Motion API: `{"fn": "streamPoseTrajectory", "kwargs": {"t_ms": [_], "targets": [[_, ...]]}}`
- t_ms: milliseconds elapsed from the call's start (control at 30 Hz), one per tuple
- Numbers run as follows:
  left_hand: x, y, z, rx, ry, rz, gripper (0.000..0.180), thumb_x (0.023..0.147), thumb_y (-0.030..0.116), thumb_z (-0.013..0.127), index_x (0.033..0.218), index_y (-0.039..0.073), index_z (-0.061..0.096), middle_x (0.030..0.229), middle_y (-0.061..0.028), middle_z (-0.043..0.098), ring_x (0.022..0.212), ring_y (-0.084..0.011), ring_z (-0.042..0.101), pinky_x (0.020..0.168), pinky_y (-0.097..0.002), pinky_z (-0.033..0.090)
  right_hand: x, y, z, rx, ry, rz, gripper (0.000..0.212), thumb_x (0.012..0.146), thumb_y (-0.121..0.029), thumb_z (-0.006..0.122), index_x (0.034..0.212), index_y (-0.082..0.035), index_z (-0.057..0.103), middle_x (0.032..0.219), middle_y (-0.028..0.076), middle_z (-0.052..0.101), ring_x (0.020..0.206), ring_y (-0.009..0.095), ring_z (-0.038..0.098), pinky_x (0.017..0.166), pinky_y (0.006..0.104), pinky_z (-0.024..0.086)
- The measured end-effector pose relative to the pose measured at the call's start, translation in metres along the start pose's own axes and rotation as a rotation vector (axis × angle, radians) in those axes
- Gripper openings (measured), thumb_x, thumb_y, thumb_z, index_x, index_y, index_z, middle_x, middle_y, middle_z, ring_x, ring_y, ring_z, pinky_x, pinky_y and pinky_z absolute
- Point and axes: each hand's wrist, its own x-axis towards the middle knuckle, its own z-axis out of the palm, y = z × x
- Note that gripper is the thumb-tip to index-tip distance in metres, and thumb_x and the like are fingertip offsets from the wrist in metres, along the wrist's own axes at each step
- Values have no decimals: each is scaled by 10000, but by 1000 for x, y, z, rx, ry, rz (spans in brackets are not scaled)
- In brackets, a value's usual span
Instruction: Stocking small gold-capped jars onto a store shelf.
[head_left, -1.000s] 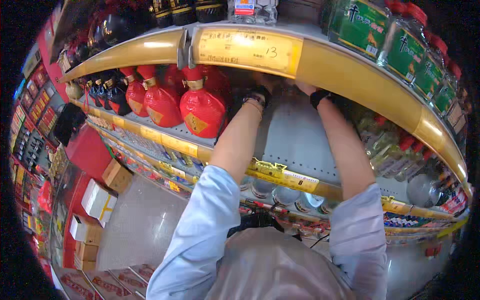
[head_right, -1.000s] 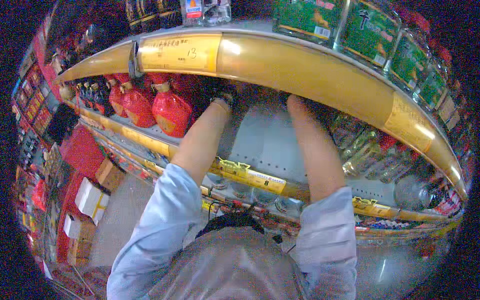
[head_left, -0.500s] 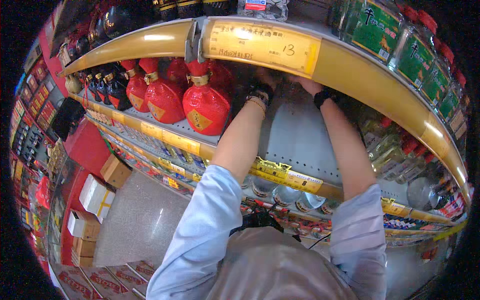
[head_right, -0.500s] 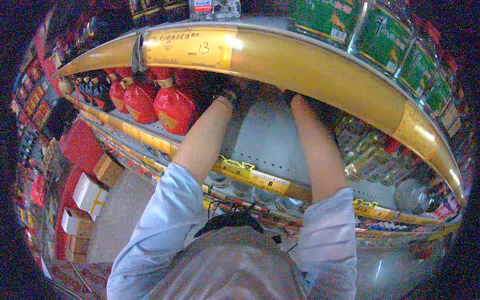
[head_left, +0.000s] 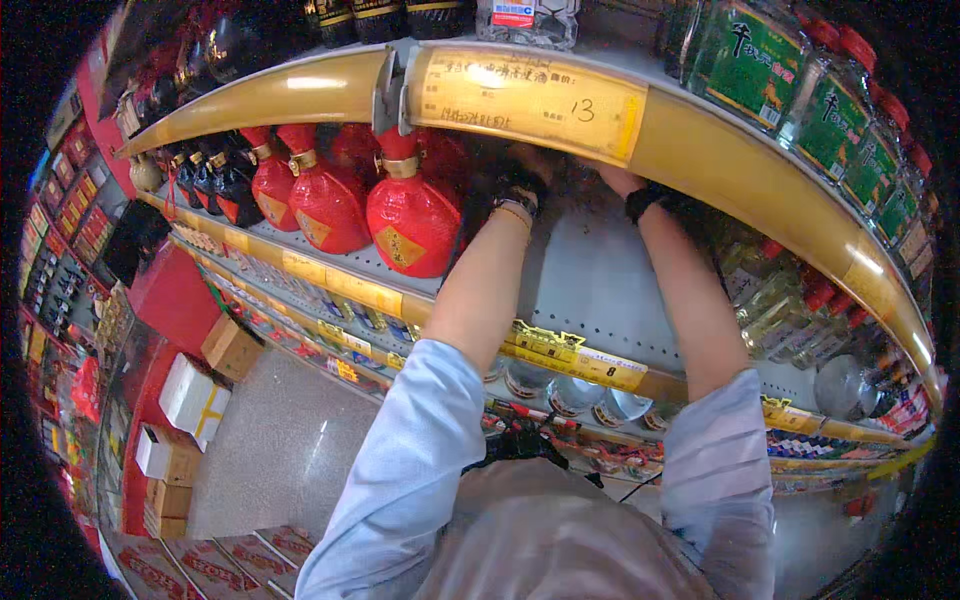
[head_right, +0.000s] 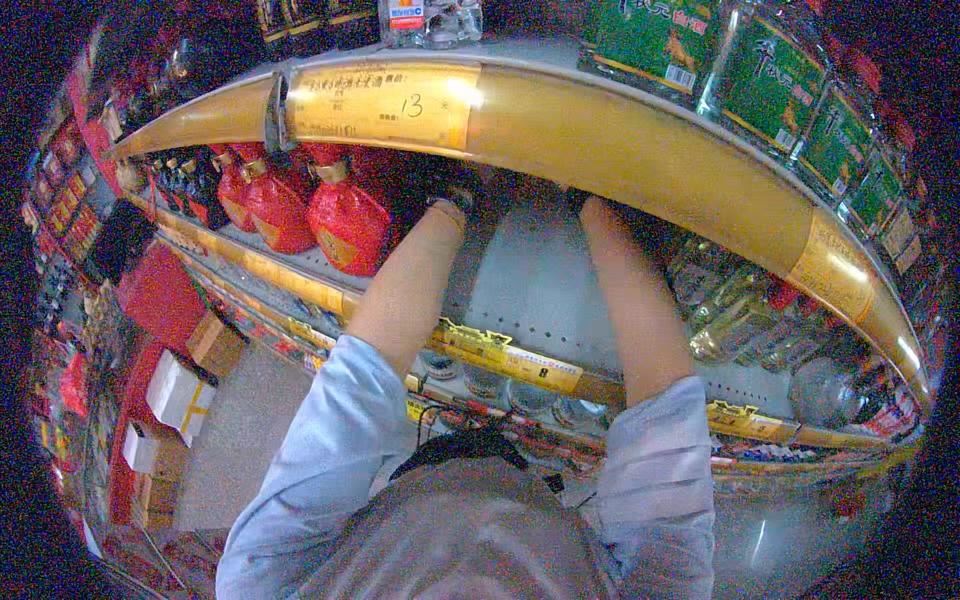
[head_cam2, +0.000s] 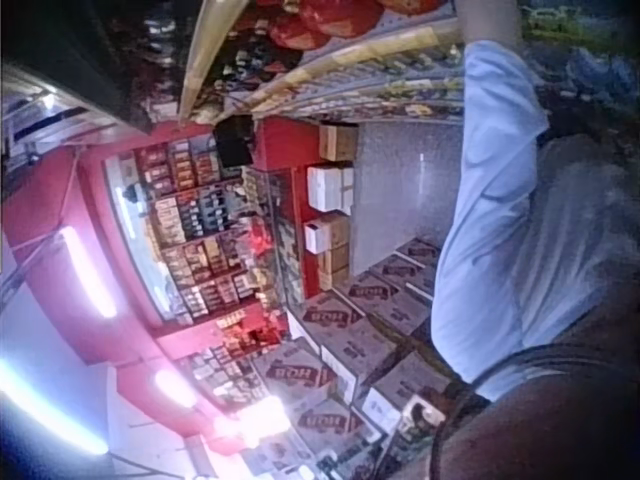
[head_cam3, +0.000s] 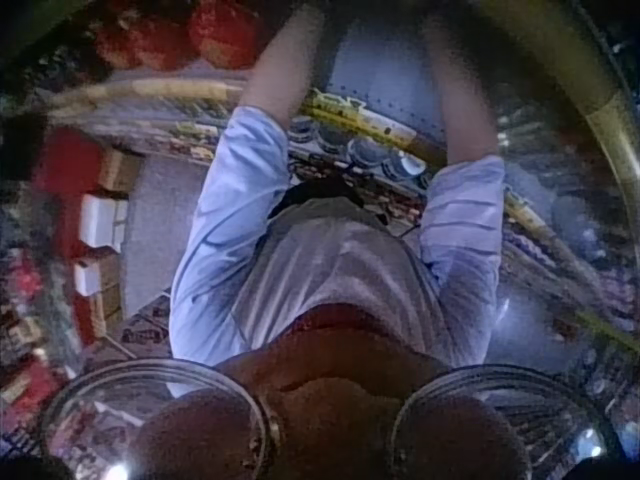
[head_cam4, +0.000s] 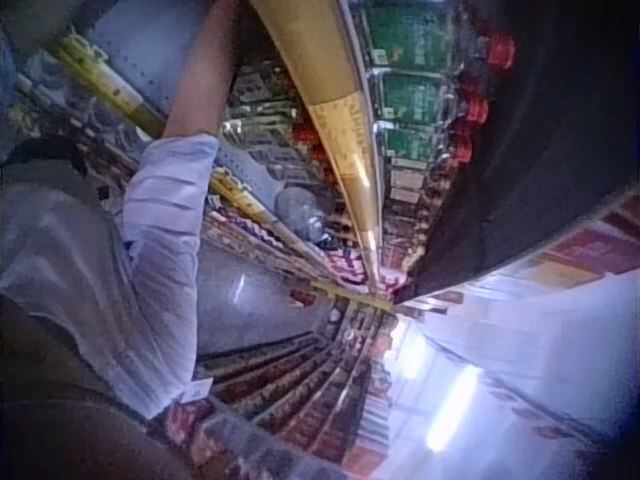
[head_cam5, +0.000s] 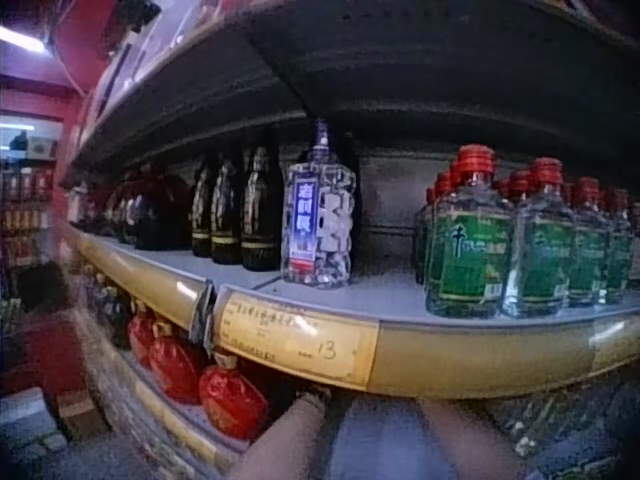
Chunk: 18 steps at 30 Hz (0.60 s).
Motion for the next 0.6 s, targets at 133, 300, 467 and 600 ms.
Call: {"fn": "streamPoseTrajectory", "kwargs": {"t_ms": [133,300,467,600], "targets": [[-7,-9,-6,101,17,47,537,736,245,632,1200,68,426,1227,-135,448,1138,-273,413,969,-371,332,-1,1,1,-1,8,4,324,710,-187,592,989,-29,550,948,149,567,893,289,522,791,384,408],[-5,-16,-4,167,23,64,560,725,240,645,1206,65,418,1229,-138,443,1144,-272,407,974,-372,326,0,1,0,-2,11,4,308,716,-182,583,981,-30,553,939,150,568,886,292,522,787,386,408],[-5,-23,-6,205,25,73,582,714,236,657,1211,62,410,1232,-140,438,1149,-272,400,979,-373,320,-2,2,2,1,11,9,292,721,-177,575,973,-30,556,929,152,569,878,295,523,783,389,409],[-2,-27,-3,234,26,81,601,705,233,668,1216,60,403,1234,-143,434,1153,-272,395,983,-374,316,-2,2,4,3,12,4,279,726,-173,568,966,-31,559,922,153,569,872,298,523,780,390,410]]}}
